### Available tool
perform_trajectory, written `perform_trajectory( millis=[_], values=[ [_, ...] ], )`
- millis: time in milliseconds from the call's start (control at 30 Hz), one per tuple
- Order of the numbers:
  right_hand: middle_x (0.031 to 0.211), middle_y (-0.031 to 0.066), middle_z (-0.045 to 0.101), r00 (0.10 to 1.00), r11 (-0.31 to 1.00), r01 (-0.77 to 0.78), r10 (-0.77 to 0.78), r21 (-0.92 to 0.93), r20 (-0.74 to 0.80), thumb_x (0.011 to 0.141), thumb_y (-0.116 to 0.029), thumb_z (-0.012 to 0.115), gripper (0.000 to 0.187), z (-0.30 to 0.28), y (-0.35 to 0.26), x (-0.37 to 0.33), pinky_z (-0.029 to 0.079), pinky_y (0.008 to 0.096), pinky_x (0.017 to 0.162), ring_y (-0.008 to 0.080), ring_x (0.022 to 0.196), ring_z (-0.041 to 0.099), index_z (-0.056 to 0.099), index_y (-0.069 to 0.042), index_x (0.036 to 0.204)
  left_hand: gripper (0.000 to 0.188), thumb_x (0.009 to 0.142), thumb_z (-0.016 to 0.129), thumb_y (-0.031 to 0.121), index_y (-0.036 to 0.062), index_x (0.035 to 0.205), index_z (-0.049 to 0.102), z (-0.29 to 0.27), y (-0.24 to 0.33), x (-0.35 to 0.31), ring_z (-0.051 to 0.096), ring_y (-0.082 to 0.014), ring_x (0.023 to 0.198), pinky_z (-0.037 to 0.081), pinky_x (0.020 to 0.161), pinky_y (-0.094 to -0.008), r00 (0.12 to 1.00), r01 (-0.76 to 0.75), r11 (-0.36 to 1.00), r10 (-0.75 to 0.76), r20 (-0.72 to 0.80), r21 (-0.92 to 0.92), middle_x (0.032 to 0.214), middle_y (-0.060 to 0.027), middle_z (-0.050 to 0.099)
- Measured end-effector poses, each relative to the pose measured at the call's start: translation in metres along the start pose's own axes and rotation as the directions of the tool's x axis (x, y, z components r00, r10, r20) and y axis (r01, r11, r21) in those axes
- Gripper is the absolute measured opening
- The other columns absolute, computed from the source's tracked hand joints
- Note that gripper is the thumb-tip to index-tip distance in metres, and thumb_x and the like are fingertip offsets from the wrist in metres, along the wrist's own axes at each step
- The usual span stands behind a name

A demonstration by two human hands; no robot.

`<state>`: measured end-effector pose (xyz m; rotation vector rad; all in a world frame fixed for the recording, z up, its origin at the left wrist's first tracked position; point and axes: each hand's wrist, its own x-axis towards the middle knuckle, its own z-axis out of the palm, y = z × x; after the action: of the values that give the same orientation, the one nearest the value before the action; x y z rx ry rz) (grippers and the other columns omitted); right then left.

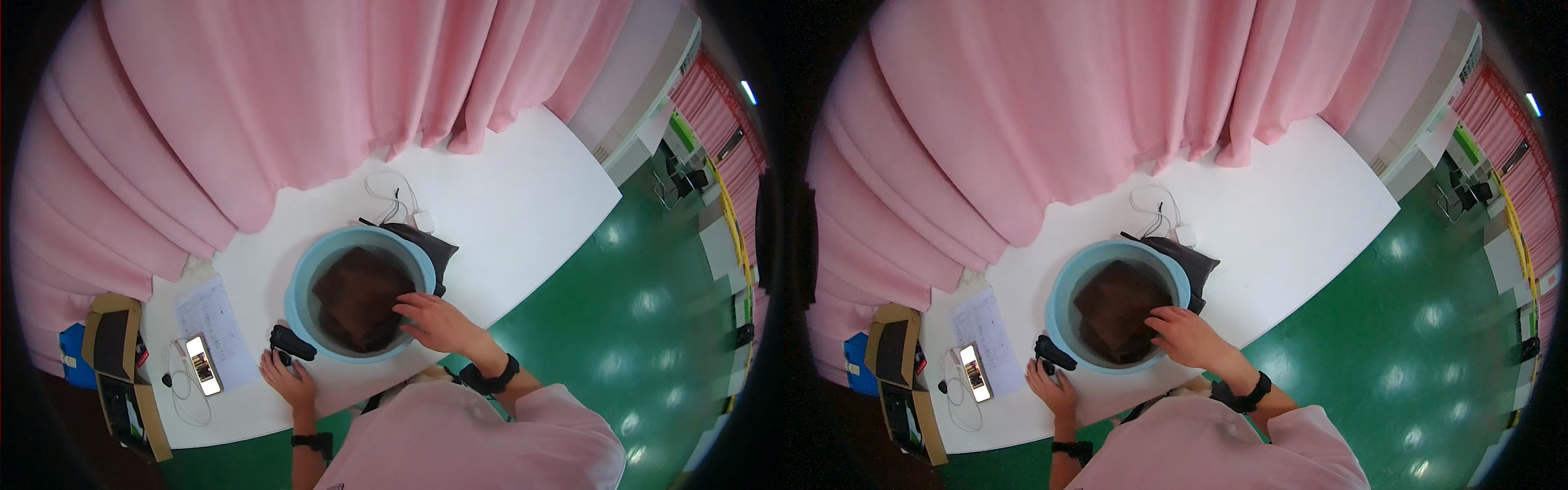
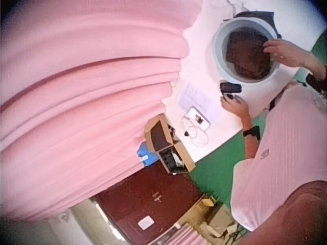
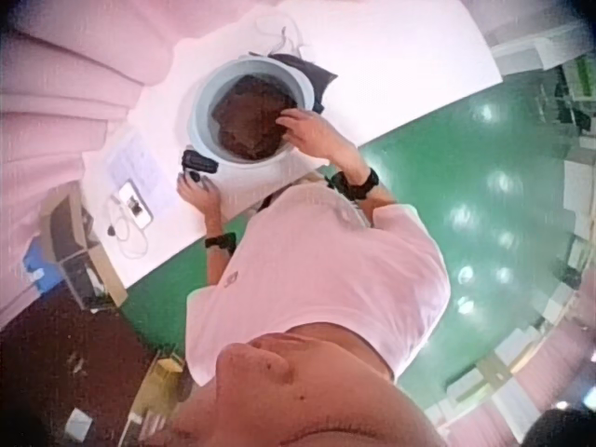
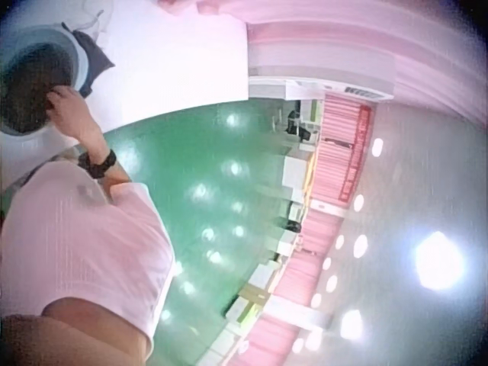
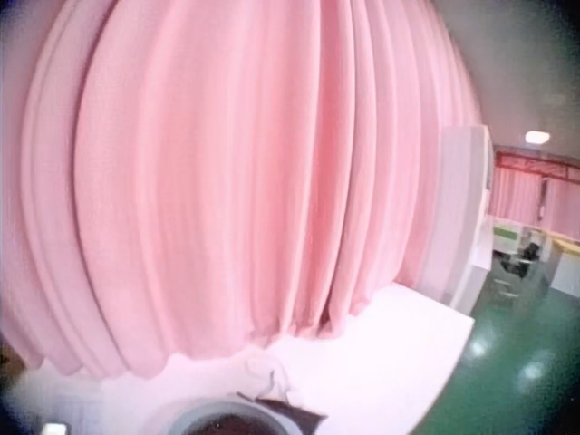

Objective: Wring out a cloth and wipe down the tops of cabinets and shelving units.

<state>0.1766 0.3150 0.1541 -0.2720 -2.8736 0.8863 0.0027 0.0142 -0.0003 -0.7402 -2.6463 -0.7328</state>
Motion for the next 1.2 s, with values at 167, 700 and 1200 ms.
perform_trajectory(
  millis=[167,700,1200],
  values=[
    [0.135,0.0188,0.050,0.997,0.996,0.052,-0.048,-0.066,0.058,0.086,-0.018,0.064,0.042,0.005,0.004,0.000,0.039,0.0445,0.105,0.0354,0.126,0.047,0.055,-0.005,0.126,0.051,0.087,0.055,0.018,-0.0037,0.132,0.044,0.004,-0.005,0.000,0.033,-0.0415,0.134,0.017,0.114,-0.0542,1.000,0.012,0.999,-0.012,-0.003,0.037,0.141,-0.0245,0.041],
    [0.140,0.0217,0.043,0.947,0.966,0.216,-0.172,-0.143,0.270,0.087,-0.028,0.064,0.055,0.046,0.001,0.037,0.036,0.0525,0.104,0.0405,0.129,0.042,0.046,-0.010,0.135,0.051,0.085,0.055,0.018,-0.0030,0.131,0.045,0.004,-0.001,0.000,0.034,-0.0406,0.133,0.017,0.115,-0.0532,0.998,0.065,0.996,-0.065,0.007,0.059,0.139,-0.0244,0.043],
    [0.137,0.0200,0.046,0.923,0.950,0.277,-0.221,-0.145,0.315,0.083,-0.028,0.067,0.057,0.056,0.015,0.044,0.040,0.0531,0.098,0.0382,0.125,0.045,0.047,-0.010,0.134,0.057,0.089,0.054,0.024,-0.0012,0.138,0.040,0.001,0.003,0.001,0.031,-0.0391,0.136,0.015,0.115,-0.0542,0.997,0.071,0.995,-0.072,0.011,0.072,0.142,-0.0225,0.041]
  ],
)
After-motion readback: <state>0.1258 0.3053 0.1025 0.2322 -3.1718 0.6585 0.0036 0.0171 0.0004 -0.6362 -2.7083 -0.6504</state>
